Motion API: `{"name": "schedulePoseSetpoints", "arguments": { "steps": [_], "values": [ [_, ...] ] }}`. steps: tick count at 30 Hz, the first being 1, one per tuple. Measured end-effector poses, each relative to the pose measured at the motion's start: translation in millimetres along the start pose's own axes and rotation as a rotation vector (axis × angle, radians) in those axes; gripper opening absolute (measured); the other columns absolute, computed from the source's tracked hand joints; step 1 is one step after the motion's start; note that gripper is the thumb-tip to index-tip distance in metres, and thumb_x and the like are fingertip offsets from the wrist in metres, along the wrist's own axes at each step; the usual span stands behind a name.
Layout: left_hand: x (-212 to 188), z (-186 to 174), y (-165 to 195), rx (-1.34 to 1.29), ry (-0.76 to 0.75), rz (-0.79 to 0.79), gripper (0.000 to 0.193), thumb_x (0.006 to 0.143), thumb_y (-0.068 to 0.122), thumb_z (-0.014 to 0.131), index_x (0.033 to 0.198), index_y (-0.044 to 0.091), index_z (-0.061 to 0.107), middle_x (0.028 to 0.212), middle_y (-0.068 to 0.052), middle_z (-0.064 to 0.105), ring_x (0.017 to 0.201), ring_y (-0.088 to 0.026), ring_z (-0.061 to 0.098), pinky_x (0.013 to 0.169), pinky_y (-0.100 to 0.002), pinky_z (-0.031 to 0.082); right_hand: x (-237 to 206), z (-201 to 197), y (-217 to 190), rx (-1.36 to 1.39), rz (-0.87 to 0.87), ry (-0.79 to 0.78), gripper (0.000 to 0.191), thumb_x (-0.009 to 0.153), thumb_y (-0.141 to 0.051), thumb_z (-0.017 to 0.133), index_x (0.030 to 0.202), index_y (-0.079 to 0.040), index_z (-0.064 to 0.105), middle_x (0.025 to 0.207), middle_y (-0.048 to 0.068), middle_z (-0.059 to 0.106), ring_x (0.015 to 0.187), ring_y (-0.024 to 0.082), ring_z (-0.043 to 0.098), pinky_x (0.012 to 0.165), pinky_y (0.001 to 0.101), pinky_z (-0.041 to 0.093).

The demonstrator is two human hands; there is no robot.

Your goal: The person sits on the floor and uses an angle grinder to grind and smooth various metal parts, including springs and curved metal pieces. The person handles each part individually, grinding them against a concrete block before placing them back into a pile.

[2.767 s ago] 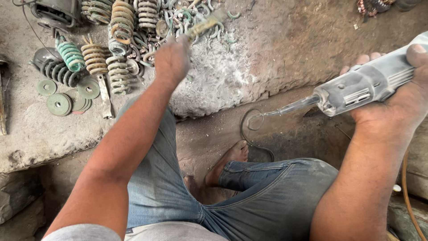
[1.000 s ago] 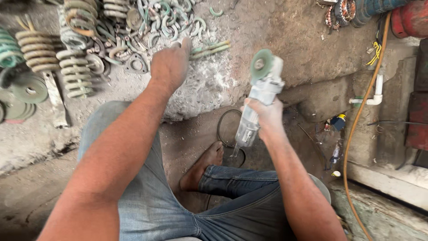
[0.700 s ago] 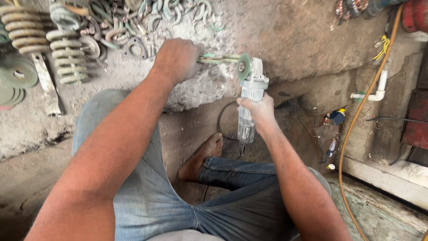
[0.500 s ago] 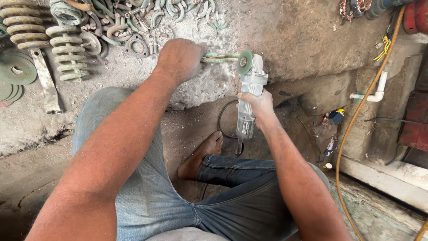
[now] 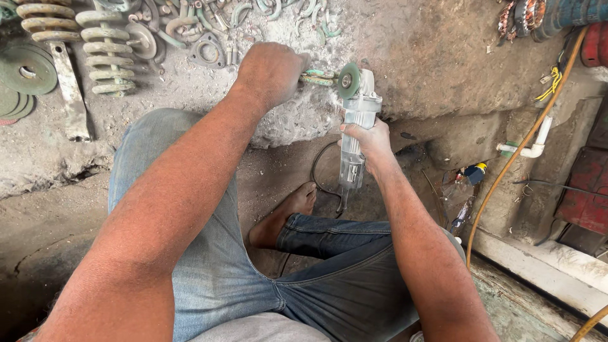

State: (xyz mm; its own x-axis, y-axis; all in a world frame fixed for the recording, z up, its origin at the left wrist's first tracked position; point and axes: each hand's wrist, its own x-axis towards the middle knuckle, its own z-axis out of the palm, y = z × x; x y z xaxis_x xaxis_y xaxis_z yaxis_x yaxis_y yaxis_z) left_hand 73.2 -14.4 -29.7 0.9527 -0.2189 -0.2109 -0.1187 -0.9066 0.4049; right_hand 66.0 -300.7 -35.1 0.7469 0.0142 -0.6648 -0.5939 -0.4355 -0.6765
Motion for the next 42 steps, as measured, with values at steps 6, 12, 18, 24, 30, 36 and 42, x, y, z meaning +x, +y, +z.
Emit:
{"name": "schedulePoseSetpoints", "arguments": {
  "steps": [6, 12, 18, 24, 30, 36, 42],
  "values": [
    [0, 2, 1, 0.015, 0.036, -0.004, 0.014, 0.098, 0.018, 0.064, 0.105, 0.017, 0.075, 0.066, -0.008, 0.066, 0.061, -0.018, 0.068, 0.06, -0.041, 0.061, 2, 2, -4, -0.052, 0.011, 0.004, 0.037, 0.078, -0.009, 0.077, 0.111, 0.002, 0.065, 0.093, 0.009, 0.07, 0.073, 0.018, 0.073, 0.066, 0.0363, 0.067],
    [0, 0, 0, 0.035, -0.001, -0.01, 0.014, 0.097, 0.023, 0.065, 0.105, 0.016, 0.075, 0.067, -0.009, 0.067, 0.06, -0.016, 0.068, 0.059, -0.039, 0.061, 3, 9, -6, -0.052, 0.007, 0.004, 0.037, 0.079, -0.009, 0.078, 0.112, 0.002, 0.064, 0.096, 0.01, 0.07, 0.075, 0.019, 0.073, 0.066, 0.0364, 0.066],
    [-2, -1, 1, 0.047, 0.03, -0.015, 0.015, 0.094, 0.026, 0.067, 0.104, 0.017, 0.075, 0.067, -0.008, 0.067, 0.063, -0.015, 0.068, 0.066, -0.041, 0.06, 1, 12, -8, -0.078, -0.001, 0.024, 0.033, 0.08, -0.008, 0.077, 0.109, 0.001, 0.066, 0.096, 0.009, 0.071, 0.075, 0.018, 0.073, 0.066, 0.0353, 0.067],
    [-3, -1, 4, 0.05, 0.035, -0.023, 0.015, 0.096, 0.026, 0.067, 0.105, 0.017, 0.075, 0.069, -0.009, 0.067, 0.067, -0.016, 0.069, 0.069, -0.044, 0.06, -1, 13, -9, -0.118, -0.022, 0.04, 0.031, 0.079, -0.007, 0.078, 0.107, 0.001, 0.067, 0.091, 0.008, 0.071, 0.07, 0.018, 0.073, 0.062, 0.0341, 0.064],
    [-6, -1, 3, 0.047, 0.122, -0.026, 0.013, 0.092, 0.022, 0.069, 0.103, 0.021, 0.077, 0.071, -0.007, 0.07, 0.071, -0.018, 0.071, 0.073, -0.045, 0.059, -1, 14, -9, -0.122, -0.028, 0.034, 0.03, 0.08, -0.007, 0.079, 0.107, 0.001, 0.068, 0.091, 0.007, 0.072, 0.072, 0.017, 0.073, 0.062, 0.0337, 0.064],
    [-7, -3, 3, 0.043, 0.144, -0.026, 0.015, 0.092, 0.022, 0.07, 0.105, 0.021, 0.077, 0.071, -0.008, 0.07, 0.07, -0.019, 0.071, 0.069, -0.044, 0.06, -4, 15, -13, -0.191, -0.01, 0.041, 0.03, 0.079, -0.006, 0.079, 0.106, 0.0, 0.068, 0.092, 0.007, 0.073, 0.075, 0.016, 0.074, 0.065, 0.0327, 0.066],
    [-8, -13, 6, 0.004, 0.018, -0.037, 0.019, 0.095, 0.033, 0.069, 0.105, 0.019, 0.076, 0.07, -0.007, 0.067, 0.069, -0.017, 0.07, 0.067, -0.043, 0.058, -5, 17, -19, -0.205, -0.017, 0.054, 0.03, 0.08, -0.006, 0.077, 0.108, 0.001, 0.068, 0.092, 0.009, 0.073, 0.072, 0.017, 0.074, 0.064, 0.0335, 0.065]
  ]
}}
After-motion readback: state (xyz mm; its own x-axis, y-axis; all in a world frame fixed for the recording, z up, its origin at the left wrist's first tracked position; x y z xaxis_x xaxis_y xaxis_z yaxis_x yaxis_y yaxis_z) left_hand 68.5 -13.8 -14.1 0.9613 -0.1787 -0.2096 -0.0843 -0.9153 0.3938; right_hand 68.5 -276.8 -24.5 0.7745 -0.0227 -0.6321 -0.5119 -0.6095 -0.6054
